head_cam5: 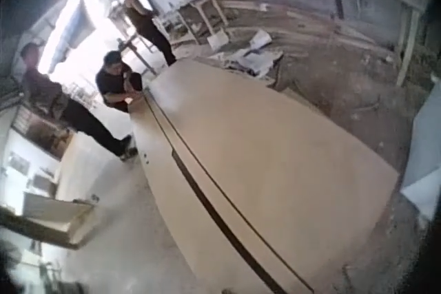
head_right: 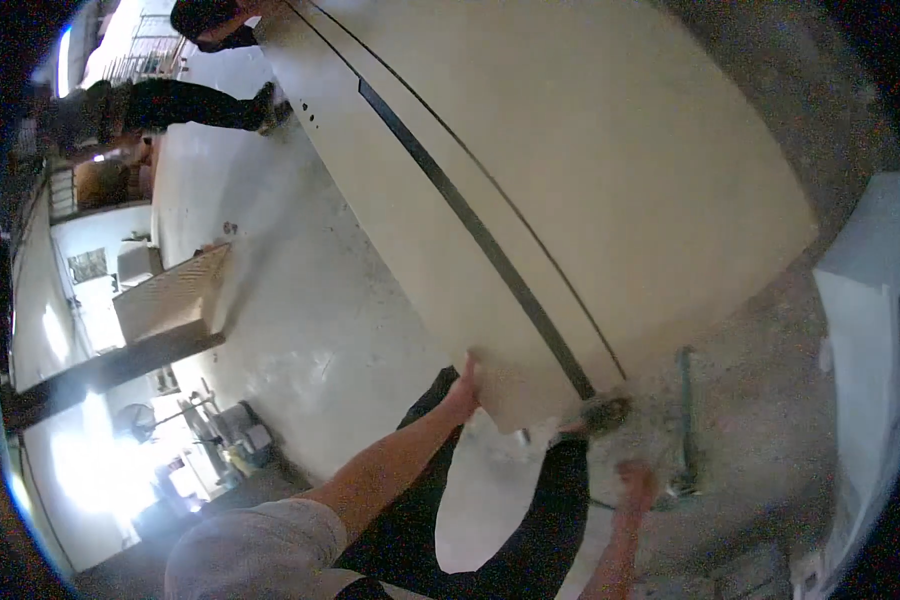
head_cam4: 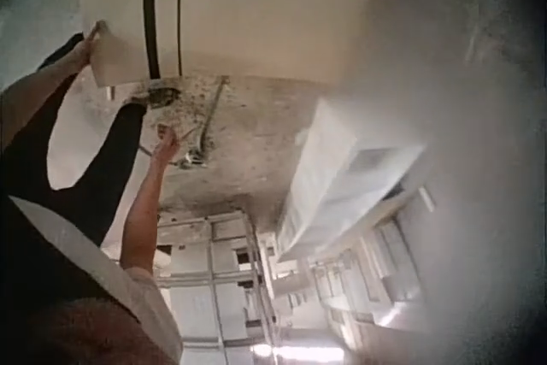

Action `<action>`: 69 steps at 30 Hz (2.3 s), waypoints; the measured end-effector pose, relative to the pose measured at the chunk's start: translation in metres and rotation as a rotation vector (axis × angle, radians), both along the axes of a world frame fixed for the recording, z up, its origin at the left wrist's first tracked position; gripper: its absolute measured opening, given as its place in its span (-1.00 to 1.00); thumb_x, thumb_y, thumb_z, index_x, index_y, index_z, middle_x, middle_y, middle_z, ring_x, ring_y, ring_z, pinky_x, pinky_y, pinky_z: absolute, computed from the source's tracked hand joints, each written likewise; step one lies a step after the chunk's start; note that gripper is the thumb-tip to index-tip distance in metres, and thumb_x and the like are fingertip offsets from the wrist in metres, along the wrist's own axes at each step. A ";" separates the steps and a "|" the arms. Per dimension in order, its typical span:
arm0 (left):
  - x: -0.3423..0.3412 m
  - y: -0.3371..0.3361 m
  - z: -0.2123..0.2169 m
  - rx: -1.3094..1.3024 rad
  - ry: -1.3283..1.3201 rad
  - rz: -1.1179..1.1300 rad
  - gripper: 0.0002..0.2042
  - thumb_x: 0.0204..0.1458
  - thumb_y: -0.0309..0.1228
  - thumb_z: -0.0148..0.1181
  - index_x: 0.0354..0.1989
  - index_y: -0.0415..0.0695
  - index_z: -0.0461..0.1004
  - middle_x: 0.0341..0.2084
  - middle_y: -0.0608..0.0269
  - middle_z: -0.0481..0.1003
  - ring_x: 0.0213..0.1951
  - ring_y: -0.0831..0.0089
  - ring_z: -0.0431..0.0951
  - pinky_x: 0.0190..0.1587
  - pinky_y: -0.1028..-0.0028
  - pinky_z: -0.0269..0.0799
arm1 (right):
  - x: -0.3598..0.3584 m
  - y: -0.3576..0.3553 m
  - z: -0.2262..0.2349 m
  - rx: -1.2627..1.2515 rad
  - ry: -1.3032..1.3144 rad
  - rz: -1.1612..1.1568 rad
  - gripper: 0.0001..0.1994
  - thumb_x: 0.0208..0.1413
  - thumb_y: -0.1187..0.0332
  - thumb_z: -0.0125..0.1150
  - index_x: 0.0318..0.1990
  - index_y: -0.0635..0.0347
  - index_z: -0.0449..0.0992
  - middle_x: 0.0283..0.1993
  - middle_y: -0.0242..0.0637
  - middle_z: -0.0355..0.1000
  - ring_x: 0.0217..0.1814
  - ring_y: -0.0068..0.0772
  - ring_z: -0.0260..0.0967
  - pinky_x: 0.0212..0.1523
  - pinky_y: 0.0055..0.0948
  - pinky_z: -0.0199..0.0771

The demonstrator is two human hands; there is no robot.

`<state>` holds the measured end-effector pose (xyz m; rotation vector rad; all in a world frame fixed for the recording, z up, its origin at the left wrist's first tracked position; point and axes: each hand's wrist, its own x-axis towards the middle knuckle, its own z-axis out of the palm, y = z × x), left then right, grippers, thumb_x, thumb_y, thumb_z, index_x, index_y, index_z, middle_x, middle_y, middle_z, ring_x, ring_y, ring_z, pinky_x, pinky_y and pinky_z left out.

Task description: Applying decorative black tape to a wooden furniture panel.

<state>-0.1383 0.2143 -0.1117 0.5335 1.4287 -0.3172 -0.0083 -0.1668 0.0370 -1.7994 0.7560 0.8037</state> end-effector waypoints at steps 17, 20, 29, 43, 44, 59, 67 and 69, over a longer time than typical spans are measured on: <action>-0.012 0.020 0.028 0.178 0.083 -0.036 0.01 -0.13 0.58 -0.07 0.22 -0.14 0.38 -0.18 0.22 0.50 -0.29 0.43 0.44 -0.35 0.36 0.29 | -0.080 0.003 0.067 0.003 0.130 0.537 -0.77 0.22 0.29 0.18 -0.15 0.30 0.56 -0.29 -0.15 0.59 -0.28 -0.29 0.57 -0.24 -0.32 0.52; 0.028 0.024 0.048 0.158 -0.012 -0.039 0.09 -0.12 0.56 -0.04 0.33 -0.22 0.24 0.10 0.12 0.42 0.08 0.28 0.40 0.05 0.20 0.32 | -0.039 -0.021 0.014 0.009 0.186 0.424 -0.76 0.25 0.32 0.15 -0.06 0.31 0.49 -0.24 -0.22 0.57 -0.24 -0.41 0.55 -0.21 -0.42 0.51; 0.000 0.047 0.055 0.006 0.060 0.083 0.09 -0.10 0.50 0.02 0.37 -0.25 0.17 0.27 0.01 0.30 0.27 0.18 0.30 0.26 0.20 0.21 | 0.004 0.113 0.080 -0.257 0.019 0.941 -0.69 0.18 0.30 0.23 0.00 0.30 0.52 -0.21 -0.15 0.58 -0.19 -0.31 0.54 -0.12 -0.37 0.51; 0.032 0.034 0.050 0.149 0.290 0.114 0.06 -0.08 0.43 0.12 0.34 -0.33 0.20 0.19 -0.09 0.37 0.21 0.14 0.41 0.20 0.21 0.34 | 0.053 0.081 0.094 -0.252 -0.260 1.474 -0.63 0.05 0.21 0.28 -0.01 0.17 0.56 0.04 -0.04 0.51 0.16 0.05 0.40 0.19 -0.10 0.38; 0.025 0.030 0.041 0.143 0.297 0.118 0.06 -0.08 0.43 0.12 0.34 -0.33 0.20 0.19 -0.09 0.37 0.21 0.14 0.41 0.20 0.21 0.34 | 0.060 0.080 0.094 -0.232 -0.376 1.518 -0.65 0.04 0.23 0.29 -0.03 0.16 0.57 0.04 -0.05 0.51 0.15 0.07 0.41 0.18 -0.06 0.38; 0.037 0.025 0.058 0.367 0.527 0.161 0.05 -0.08 0.45 0.07 0.31 -0.32 0.22 0.21 -0.17 0.34 0.18 0.06 0.43 0.20 0.24 0.33 | 0.115 0.102 0.087 -0.428 -0.151 1.658 -0.64 0.02 0.13 0.24 -0.08 0.11 0.61 -0.04 -0.19 0.55 0.06 -0.11 0.45 0.06 -0.07 0.42; 0.026 -0.018 0.067 0.423 0.284 -0.043 -0.22 0.08 0.20 0.17 0.21 -0.29 0.32 0.00 -0.25 0.47 0.05 0.07 0.51 0.05 0.26 0.43 | 0.120 0.102 0.090 -0.459 -0.154 1.615 -0.66 0.00 0.11 0.24 -0.14 0.09 0.63 -0.09 -0.18 0.57 -0.01 -0.06 0.48 0.03 -0.09 0.46; -0.038 -0.013 0.082 0.633 0.250 -0.225 -0.34 0.11 0.12 0.19 0.14 -0.24 0.37 -0.06 -0.25 0.49 -0.02 0.05 0.54 -0.02 0.25 0.48 | 0.102 0.126 0.096 -0.374 -0.202 1.575 -0.67 0.00 0.11 0.23 -0.15 0.08 0.64 -0.11 -0.16 0.57 -0.03 -0.05 0.49 0.01 -0.08 0.47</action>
